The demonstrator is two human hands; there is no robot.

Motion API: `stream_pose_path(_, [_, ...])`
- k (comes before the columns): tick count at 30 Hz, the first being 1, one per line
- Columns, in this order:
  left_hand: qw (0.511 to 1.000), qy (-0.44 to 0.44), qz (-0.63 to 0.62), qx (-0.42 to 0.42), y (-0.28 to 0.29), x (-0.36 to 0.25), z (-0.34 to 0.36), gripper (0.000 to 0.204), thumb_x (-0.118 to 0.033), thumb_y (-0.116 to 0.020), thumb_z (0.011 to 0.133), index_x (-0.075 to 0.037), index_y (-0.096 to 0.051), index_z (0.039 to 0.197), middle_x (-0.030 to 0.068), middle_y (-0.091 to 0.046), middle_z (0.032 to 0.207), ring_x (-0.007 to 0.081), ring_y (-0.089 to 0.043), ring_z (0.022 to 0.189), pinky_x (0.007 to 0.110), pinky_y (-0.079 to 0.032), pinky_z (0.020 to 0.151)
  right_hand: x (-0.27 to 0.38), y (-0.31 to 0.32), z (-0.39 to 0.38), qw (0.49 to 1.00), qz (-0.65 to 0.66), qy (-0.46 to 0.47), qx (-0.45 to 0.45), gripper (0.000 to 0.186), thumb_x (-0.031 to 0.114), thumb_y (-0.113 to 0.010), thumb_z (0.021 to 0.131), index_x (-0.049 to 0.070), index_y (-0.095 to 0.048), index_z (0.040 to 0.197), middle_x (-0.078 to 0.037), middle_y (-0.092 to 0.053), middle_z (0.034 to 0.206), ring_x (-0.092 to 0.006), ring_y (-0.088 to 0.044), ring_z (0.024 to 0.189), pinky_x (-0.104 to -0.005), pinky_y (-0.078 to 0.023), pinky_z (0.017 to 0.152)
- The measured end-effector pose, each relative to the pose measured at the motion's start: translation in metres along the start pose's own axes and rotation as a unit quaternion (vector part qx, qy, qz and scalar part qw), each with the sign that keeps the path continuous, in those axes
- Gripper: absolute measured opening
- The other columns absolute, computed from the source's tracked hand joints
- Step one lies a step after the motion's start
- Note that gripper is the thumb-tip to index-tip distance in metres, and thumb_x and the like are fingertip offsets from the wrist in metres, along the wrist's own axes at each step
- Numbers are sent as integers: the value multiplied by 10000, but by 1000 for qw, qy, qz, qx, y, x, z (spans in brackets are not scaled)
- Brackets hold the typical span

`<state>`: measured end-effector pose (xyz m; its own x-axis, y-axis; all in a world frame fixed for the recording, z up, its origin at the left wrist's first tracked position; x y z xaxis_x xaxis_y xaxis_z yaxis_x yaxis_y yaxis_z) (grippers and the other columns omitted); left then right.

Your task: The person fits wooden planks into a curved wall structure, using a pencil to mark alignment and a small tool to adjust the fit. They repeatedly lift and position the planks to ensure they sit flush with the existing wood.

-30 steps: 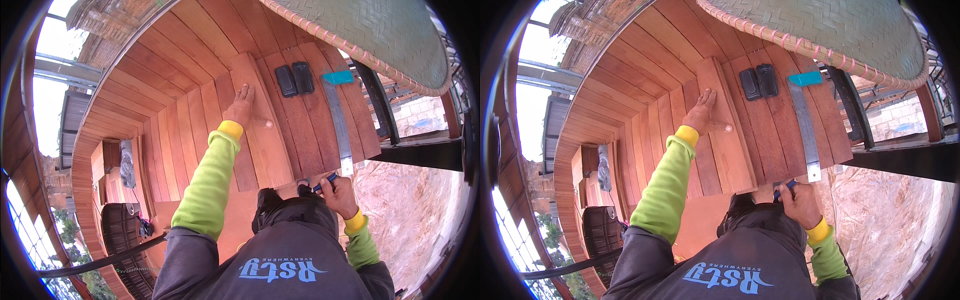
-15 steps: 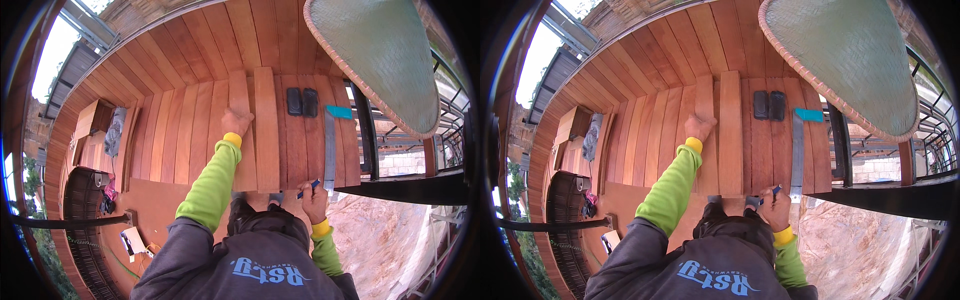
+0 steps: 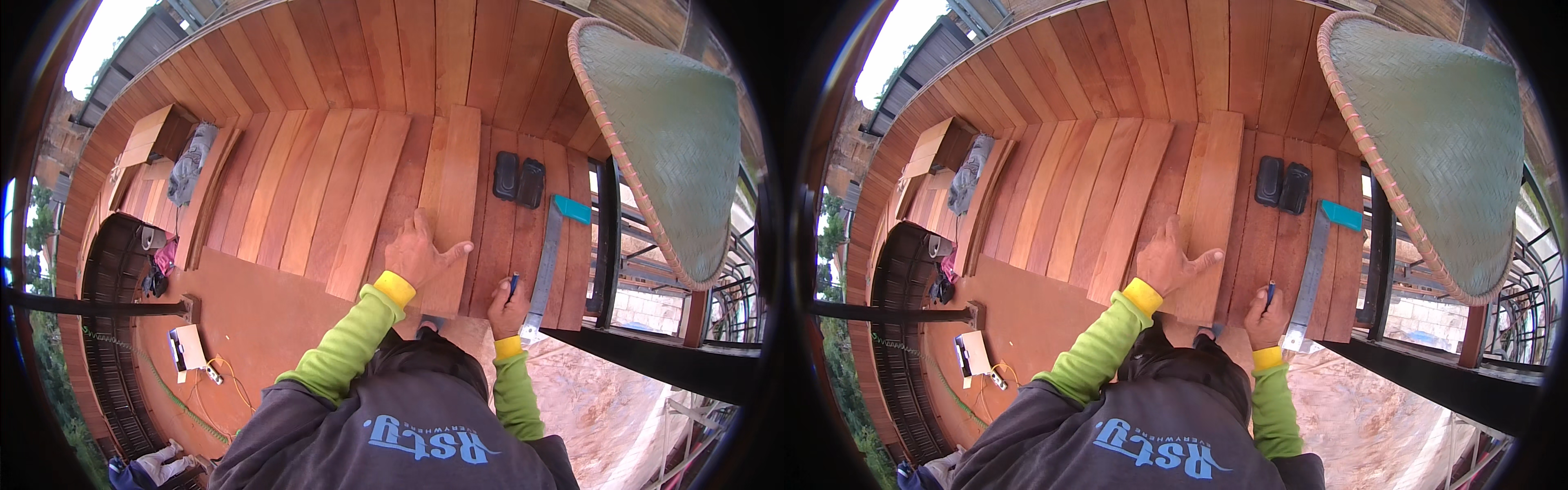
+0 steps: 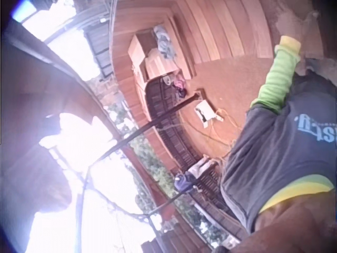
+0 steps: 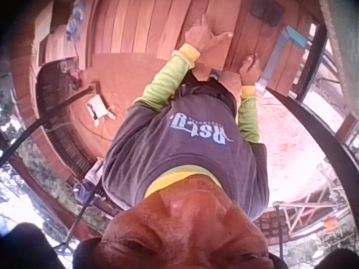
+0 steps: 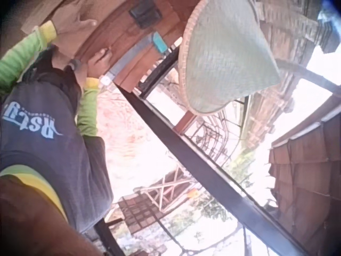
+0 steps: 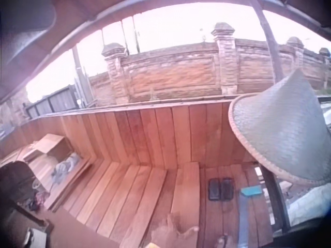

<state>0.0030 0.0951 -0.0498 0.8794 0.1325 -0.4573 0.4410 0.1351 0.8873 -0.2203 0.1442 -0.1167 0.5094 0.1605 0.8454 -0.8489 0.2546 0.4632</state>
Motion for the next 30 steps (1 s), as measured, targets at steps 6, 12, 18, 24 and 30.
stream_pose_path(6, [988,107,-24,113,-22,-9,-16,824,-503,-729,701,103,-436,1175,289,-643,913,419,-651,855,464,-539,715,2,0,2,1000,-11,-5,9,194,182,-481,959,24,-538,860,-72,-567,613,-187,-592,551,-313,-454,523])
stream_pose_path(12, [980,146,-97,97,-15,26,-13,781,-413,-765,642,67,-450,1171,288,-628,956,402,-645,876,438,-528,766,7,-3,1,999,-30,9,13,225,200,-460,970,18,-549,872,-80,-572,624,-203,-594,562,-324,-456,531])
stream_pose_path(18, [968,167,-155,104,5,52,-22,802,-381,-789,595,50,-482,1197,263,-637,956,379,-621,956,420,-500,821,4,-4,1,999,-44,17,13,232,207,-457,970,11,-556,896,-75,-569,627,-196,-589,571,-318,-454,538])
stream_pose_path(24, [967,199,-156,29,55,127,-59,769,-372,-791,571,42,-535,1165,258,-639,943,374,-635,904,418,-505,791,-9,-11,3,1000,17,-7,18,228,186,-460,977,-12,-546,902,-62,-551,696,-153,-554,597,-288,-443,543])
stream_pose_path(30, [954,272,-69,-109,135,249,-99,745,-386,-768,571,10,-547,1162,227,-663,891,393,-647,861,441,-509,776,-18,-13,12,997,-34,-60,-23,284,222,-474,976,-34,-556,883,-75,-555,710,-179,-552,633,-299,-454,588])
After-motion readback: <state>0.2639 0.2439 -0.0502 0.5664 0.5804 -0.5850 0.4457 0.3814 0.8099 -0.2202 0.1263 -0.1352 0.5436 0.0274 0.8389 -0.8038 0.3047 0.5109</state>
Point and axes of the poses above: each hand's wrist, its own z-axis towards the middle knuckle, its own y-axis out of the back of the hand, x = y × z, the point moved 6 cm from there along z, towards the middle knuckle
